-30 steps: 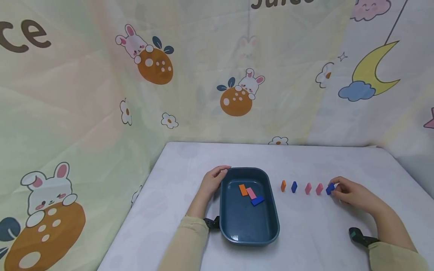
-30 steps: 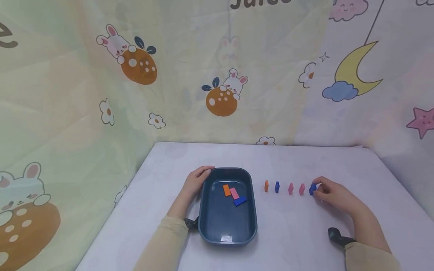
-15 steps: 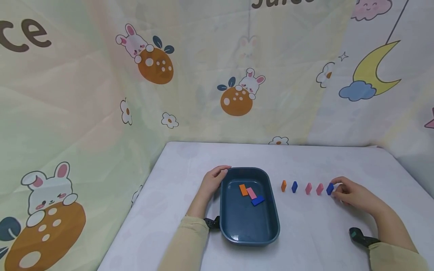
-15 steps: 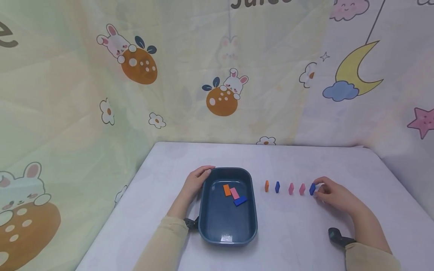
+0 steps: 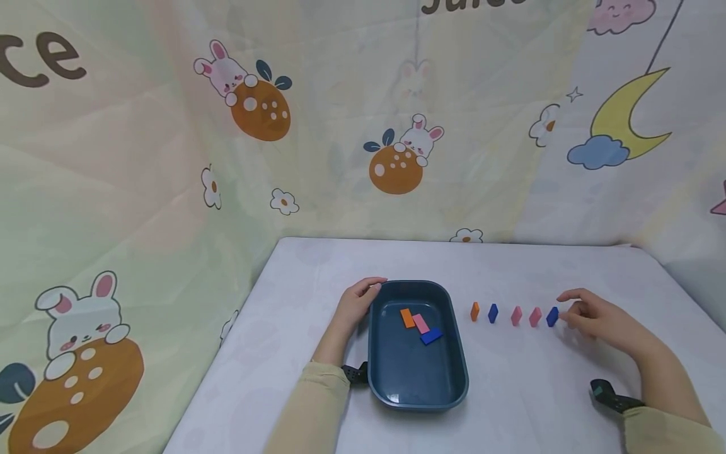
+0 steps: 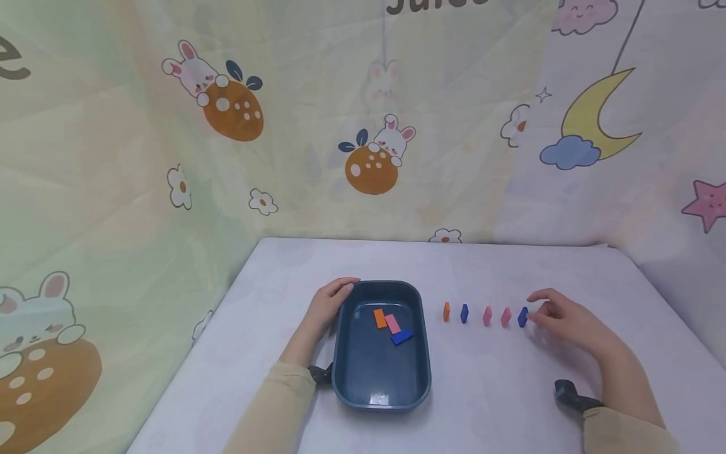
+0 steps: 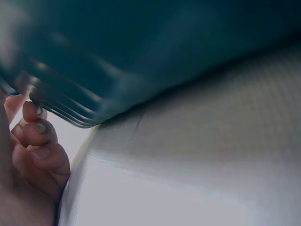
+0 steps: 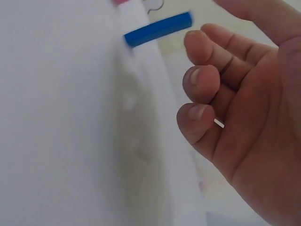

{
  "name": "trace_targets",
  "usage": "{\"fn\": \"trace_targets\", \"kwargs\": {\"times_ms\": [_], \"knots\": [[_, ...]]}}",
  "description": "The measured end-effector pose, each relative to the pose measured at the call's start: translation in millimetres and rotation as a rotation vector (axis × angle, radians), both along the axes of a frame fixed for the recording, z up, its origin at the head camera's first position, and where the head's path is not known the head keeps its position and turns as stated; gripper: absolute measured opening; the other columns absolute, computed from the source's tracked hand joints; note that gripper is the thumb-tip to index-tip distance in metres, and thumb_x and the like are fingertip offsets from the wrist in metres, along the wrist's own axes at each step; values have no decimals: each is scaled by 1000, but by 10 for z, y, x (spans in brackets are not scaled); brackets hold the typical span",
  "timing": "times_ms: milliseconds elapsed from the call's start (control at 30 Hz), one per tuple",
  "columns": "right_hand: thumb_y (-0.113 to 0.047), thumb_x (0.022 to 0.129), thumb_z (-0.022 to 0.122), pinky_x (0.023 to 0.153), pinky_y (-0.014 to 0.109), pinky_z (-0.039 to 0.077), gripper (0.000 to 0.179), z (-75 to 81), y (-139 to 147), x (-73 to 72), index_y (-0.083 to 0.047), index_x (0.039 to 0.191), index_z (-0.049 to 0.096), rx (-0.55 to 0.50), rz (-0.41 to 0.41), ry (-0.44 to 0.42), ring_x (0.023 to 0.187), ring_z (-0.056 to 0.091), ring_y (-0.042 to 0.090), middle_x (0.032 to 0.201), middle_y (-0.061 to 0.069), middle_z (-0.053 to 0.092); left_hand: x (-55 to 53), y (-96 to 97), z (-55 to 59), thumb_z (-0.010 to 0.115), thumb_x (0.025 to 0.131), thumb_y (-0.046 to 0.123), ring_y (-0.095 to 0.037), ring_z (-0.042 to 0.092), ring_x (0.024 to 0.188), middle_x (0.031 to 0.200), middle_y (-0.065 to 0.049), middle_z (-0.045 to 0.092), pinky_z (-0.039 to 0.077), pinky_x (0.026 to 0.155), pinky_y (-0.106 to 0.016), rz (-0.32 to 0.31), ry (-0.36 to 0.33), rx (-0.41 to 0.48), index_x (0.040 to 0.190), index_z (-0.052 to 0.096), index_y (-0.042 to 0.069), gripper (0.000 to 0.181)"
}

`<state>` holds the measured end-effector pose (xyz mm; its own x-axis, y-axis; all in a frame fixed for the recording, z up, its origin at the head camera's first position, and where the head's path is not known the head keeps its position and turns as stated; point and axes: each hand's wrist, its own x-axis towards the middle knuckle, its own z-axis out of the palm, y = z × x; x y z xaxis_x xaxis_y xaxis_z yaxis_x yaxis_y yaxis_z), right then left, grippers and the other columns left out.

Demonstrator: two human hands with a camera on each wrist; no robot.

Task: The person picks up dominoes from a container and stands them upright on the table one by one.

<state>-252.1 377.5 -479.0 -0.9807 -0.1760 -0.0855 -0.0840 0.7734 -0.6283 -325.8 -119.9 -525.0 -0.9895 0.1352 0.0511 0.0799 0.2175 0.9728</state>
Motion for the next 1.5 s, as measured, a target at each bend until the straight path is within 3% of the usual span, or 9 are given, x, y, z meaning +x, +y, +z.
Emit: {"fn": "trace_targets", "kwargs": {"times_ms": [233, 367, 500, 733, 933, 1100, 1367, 1500], "knots": [[-37, 101, 56, 62, 30, 43, 41, 390, -358, 17, -15, 134, 45, -16, 77, 81, 73, 52, 17, 86, 9, 58, -14, 28, -13, 60, 95, 47, -15, 61, 94, 113, 1, 73, 48, 76, -29, -20, 16, -11, 119, 71, 30, 30], [-40, 99, 58, 65, 35, 52, 42, 625, -821, -119, -17, 131, 47, -51, 143, -17, 74, 65, 22, 92, 10, 62, -14, 23, -3, 60, 95, 48, -16, 60, 93, 113, 4, 72, 48, 74, -29, -6, 6, -23, 118, 71, 33, 29], [-45, 96, 61, 60, 42, 56, 43, 742, -1342, -302, -21, 129, 49, -77, 210, -132, 74, 65, 31, 92, 10, 62, -11, 8, 12, 60, 95, 48, -17, 61, 94, 115, 5, 72, 49, 74, -29, 4, 5, -31, 118, 71, 34, 28], [-39, 97, 60, 68, 43, 56, 29, 701, -2155, -572, -18, 117, 60, -23, 367, -244, 72, 66, 27, 93, 9, 66, -15, -14, 2, 58, 98, 41, -14, 61, 90, 117, -4, 71, 48, 72, -28, -15, 17, -30, 121, 70, 29, 29], [-32, 99, 59, 63, 34, 57, 30, 651, -2630, -720, -8, 117, 63, 47, 336, -312, 66, 65, 23, 87, 11, 67, -30, -27, -7, 59, 98, 39, -14, 54, 75, 111, -10, 71, 43, 64, -27, -17, 31, -21, 120, 70, 30, 27], [-21, 100, 53, 62, 33, 58, 32, 635, -2857, -746, -2, 124, 64, 80, 293, -399, 63, 67, 21, 85, 15, 72, -47, -36, -14, 60, 97, 44, -14, 55, 80, 115, -7, 69, 44, 68, -28, -29, 25, -16, 121, 70, 30, 30], [-18, 102, 48, 60, 32, 57, 28, 509, -3032, -774, -2, 104, 71, 113, 304, -468, 62, 70, 23, 78, 14, 73, -32, -40, 16, 60, 96, 45, -15, 56, 84, 115, -5, 70, 45, 70, -28, -24, 50, -24, 120, 70, 30, 30], [-21, 103, 49, 61, 34, 57, 28, 453, -3066, -775, -3, 103, 70, 90, 333, -468, 62, 69, 26, 79, 14, 69, -56, -53, -18, 60, 96, 46, -15, 52, 75, 108, -5, 69, 43, 66, -27, -28, 54, -26, 120, 70, 32, 30]]}}
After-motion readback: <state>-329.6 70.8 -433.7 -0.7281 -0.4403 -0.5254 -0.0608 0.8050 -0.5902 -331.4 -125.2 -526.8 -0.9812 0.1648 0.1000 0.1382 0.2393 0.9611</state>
